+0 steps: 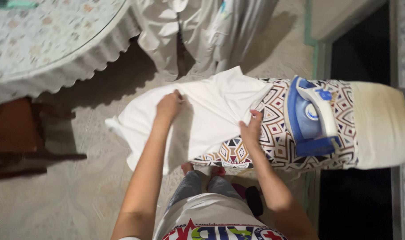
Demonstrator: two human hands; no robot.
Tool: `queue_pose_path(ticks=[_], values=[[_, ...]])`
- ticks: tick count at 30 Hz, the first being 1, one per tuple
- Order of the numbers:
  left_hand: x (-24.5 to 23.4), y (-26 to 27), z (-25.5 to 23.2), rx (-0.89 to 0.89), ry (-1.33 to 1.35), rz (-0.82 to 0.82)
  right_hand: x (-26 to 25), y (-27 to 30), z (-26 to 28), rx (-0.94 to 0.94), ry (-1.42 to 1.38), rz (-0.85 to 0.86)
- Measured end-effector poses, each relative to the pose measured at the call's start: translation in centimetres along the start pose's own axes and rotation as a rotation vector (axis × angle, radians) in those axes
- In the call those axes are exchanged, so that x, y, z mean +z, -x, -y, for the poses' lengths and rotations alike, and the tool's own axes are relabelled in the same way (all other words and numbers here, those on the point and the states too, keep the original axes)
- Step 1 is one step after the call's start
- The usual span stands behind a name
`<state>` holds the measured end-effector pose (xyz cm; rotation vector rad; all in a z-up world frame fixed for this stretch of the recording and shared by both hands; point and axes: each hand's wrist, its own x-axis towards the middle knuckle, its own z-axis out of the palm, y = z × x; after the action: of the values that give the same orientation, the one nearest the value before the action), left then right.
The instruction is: The person irons a white shirt on an ironing board. They smooth the fabric with their hands, use a blue and white iron to press the shirt, and reposition the garment to iron different sections.
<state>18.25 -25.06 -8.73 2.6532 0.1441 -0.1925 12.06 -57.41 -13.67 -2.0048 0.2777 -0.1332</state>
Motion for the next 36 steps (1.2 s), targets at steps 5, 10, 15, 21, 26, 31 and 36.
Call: queue_pose_path(ticks=[5, 10, 15, 21, 26, 31, 36], values=[[2.6, -2.9, -4.5, 0.215, 0.034, -0.036, -3.7, 2.3, -2.7, 0.064, -0.149, -0.080], [5.9, -7.2, -6.5, 0.495, 0.009, -0.051, -6.7, 6.1, -4.2, 0.122, -0.037, -0.241], [9.2, -9.1, -9.3, 0.721, 0.047, -0.018, -6.7, 8.5, -0.6, 0.448, 0.106, -0.343], [8.6, -9.7, -13.0, 0.799, -0.139, 0.165, -4.2, 8.8, 1.2, 0.146, 0.321, -0.335], [6.3, -9.8, -13.2, 0.960, -0.080, 0.156, -5.2, 9.7, -0.9, 0.220, 0.075, -0.365], [5.1, -9.6, -12.8, 0.549, -0.180, 0.218, -6.6, 9.7, 1.2, 0.435, 0.254, -0.237], [7.5, -10.4, -14.0, 0.457, -0.201, 0.283, -6.5, 4.4, 4.0, 0.493, 0.220, -0.260]])
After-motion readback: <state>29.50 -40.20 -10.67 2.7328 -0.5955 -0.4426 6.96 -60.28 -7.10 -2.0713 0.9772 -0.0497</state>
